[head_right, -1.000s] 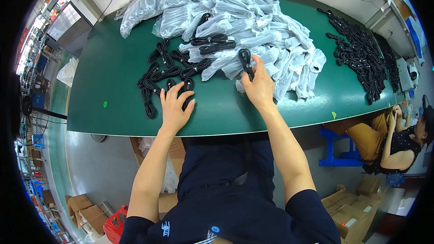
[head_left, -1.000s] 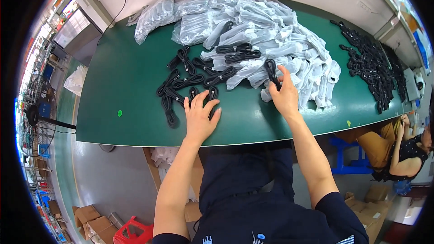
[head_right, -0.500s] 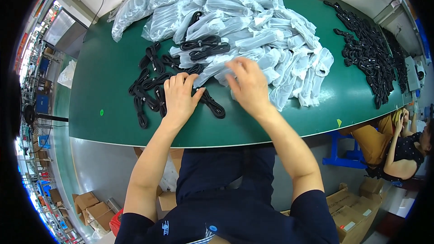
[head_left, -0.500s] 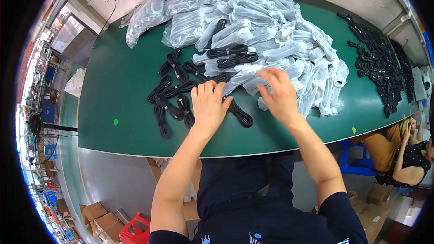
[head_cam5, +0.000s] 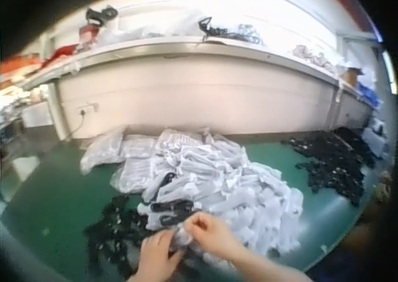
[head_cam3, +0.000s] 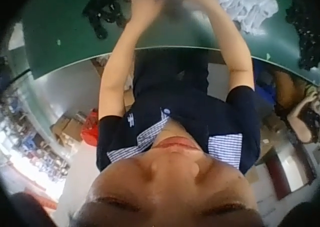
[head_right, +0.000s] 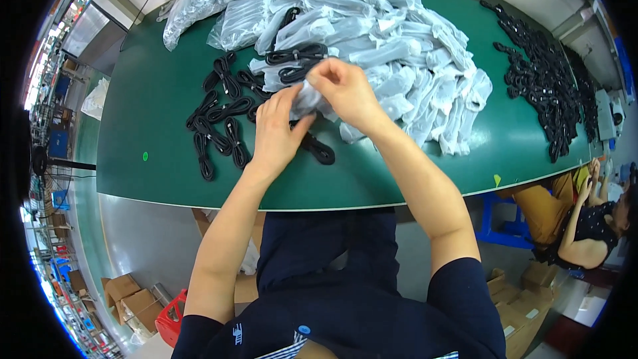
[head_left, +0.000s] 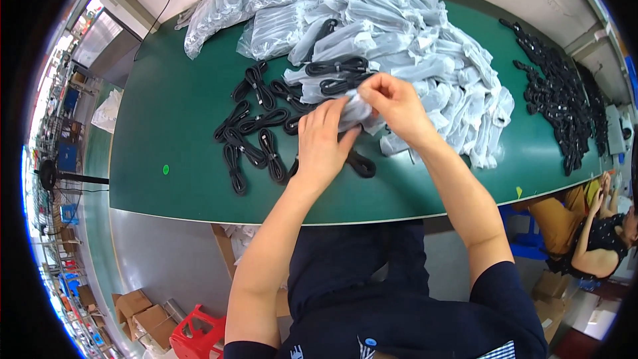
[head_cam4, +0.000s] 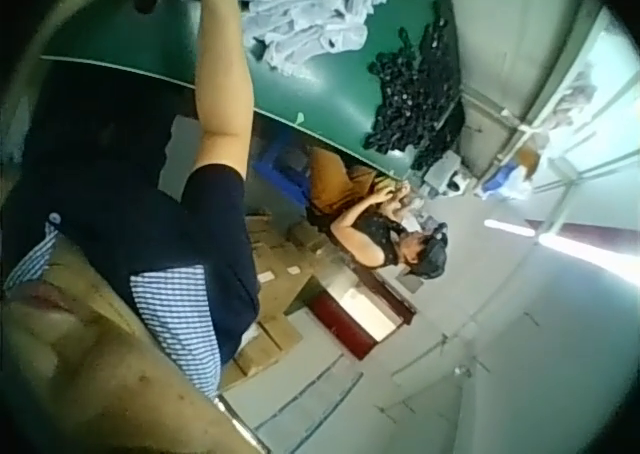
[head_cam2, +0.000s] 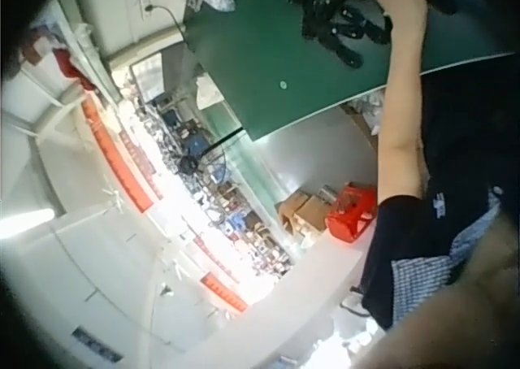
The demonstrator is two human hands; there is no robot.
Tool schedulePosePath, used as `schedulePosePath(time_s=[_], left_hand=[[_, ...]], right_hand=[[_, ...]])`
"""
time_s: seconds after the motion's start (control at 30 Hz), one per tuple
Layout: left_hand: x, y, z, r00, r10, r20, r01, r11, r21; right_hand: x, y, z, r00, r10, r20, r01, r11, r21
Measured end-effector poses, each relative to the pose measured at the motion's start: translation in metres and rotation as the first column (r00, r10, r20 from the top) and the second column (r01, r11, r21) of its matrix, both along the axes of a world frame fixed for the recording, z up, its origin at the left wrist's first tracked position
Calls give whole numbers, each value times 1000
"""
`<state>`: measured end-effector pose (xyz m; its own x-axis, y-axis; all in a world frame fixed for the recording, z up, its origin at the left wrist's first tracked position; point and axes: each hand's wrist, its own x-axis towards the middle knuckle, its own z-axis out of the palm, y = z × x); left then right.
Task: The recorder is taking black cables out of small protective bags and repacking them into larger plastic bags in a factory environment.
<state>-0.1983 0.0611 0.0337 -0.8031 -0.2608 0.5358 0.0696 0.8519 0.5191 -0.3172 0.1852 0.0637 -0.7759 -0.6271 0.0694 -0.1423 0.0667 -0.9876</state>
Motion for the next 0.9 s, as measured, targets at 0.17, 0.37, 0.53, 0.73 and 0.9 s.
schedulePosePath(time_s=[0.17, 0.37, 0.53, 0.73, 0.9], left_hand=[[-4, -18, 9, 946, -323, 34, 170, 582, 795], [16, -16, 20, 930, -353, -103, 173, 173, 970], [29, -18, 10, 897, -360, -257, 279, 9, 960], [45, 8, -14, 933, -218, -286, 239, -216, 947], [60, 19, -22, 974, -187, -131, 70, -305, 950]], right_hand=[[3, 2, 39, 981, 23, 193, 18, 979, -204], [23, 18, 24, 963, 126, 237, -117, 992, -51], [64, 20, -3, 978, 185, 98, -195, 975, 105], [86, 24, -22, 1000, 11, 15, -13, 991, 135], [94, 10, -30, 987, -102, -127, 106, 994, 31]])
